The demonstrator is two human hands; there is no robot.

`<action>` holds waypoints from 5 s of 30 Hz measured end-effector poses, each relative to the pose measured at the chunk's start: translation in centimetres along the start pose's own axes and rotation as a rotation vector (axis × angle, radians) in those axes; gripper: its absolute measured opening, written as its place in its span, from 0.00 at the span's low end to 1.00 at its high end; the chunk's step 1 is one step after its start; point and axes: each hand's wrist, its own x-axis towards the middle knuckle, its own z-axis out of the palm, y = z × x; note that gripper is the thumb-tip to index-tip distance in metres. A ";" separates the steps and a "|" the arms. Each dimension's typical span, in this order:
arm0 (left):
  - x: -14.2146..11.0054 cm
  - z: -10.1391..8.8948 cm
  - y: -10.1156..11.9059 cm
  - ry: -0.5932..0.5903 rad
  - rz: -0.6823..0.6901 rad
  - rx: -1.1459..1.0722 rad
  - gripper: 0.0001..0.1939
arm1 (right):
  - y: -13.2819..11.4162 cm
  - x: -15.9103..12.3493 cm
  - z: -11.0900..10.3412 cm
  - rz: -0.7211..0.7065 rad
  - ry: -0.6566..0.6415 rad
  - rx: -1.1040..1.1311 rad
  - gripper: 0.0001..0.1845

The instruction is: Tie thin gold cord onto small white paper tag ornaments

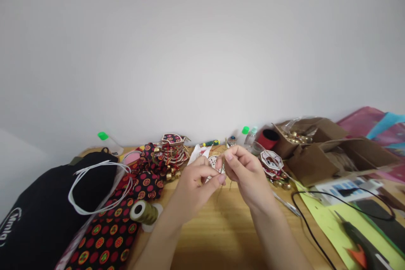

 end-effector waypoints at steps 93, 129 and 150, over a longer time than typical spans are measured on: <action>-0.3 -0.1 0.8 0.109 -0.182 -0.610 0.07 | -1.0 -1.1 -0.4 0.029 0.002 -0.040 0.08; -0.1 0.9 1.0 0.126 -0.315 -0.806 0.13 | -1.0 -0.9 -0.8 -0.035 -0.009 -0.102 0.07; -1.0 2.0 1.8 0.374 -0.189 -0.428 0.10 | -1.0 -1.0 -1.0 -0.072 -0.049 -0.118 0.07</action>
